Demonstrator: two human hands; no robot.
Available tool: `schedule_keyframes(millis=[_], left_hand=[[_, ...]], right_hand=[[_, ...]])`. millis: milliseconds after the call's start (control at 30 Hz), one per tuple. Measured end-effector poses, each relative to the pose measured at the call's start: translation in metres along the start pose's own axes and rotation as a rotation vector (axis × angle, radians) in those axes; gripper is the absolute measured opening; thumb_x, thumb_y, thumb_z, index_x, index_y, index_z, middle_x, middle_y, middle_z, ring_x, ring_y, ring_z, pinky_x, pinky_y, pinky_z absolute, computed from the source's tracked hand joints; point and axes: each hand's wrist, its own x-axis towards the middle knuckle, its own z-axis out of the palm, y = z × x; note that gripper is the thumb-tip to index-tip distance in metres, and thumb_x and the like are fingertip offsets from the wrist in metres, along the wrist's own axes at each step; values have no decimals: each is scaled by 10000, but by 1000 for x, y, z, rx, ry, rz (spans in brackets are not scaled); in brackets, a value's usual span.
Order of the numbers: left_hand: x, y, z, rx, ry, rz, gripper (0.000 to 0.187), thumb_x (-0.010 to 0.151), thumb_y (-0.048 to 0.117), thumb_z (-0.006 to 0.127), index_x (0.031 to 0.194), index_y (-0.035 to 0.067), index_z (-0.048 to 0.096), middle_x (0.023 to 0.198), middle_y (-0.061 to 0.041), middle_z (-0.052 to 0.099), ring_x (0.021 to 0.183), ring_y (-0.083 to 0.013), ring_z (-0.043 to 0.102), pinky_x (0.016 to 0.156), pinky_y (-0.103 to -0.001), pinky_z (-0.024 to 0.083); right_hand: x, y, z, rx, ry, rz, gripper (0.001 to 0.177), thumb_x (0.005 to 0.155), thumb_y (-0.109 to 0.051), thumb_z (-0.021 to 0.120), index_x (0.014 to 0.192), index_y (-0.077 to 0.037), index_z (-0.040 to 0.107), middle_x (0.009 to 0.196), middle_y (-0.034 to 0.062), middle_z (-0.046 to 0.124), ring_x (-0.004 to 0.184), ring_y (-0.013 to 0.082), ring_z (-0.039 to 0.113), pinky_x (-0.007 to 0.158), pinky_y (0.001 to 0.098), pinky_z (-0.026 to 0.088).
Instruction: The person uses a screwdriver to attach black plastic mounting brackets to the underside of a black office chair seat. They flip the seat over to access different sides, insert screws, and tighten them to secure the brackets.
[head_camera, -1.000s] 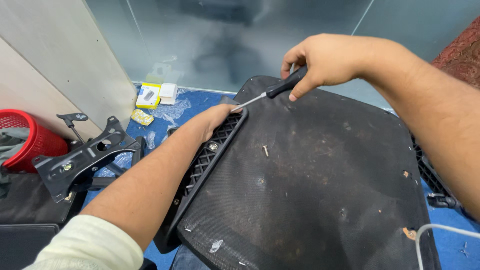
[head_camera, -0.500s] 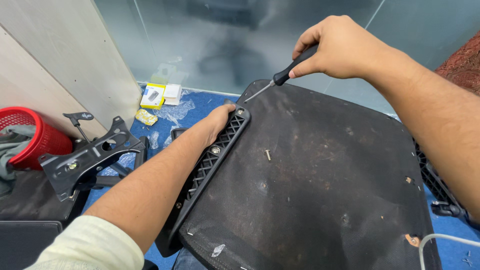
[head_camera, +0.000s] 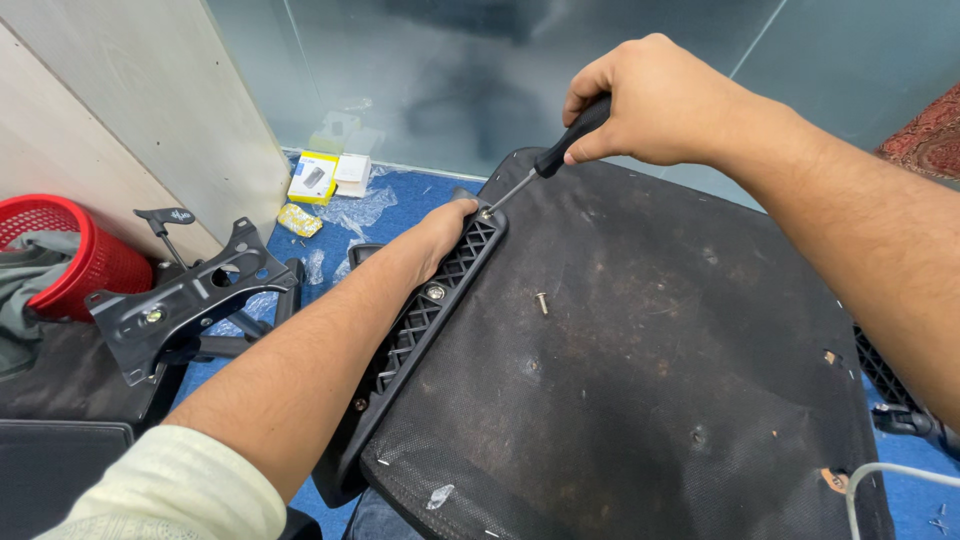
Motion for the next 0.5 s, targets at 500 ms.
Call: schedule_keyframes(millis=[500], left_hand=[[-6, 1, 0, -2, 1, 19, 462, 994, 451, 444, 1044, 100, 741, 967, -101, 744, 780, -200, 683, 769, -374, 561]], right_hand=[[8, -14, -9, -91, -18, -204, 293, 751, -233, 862, 994, -101, 769, 864, 103, 749, 803, 284, 711, 741, 421, 551]])
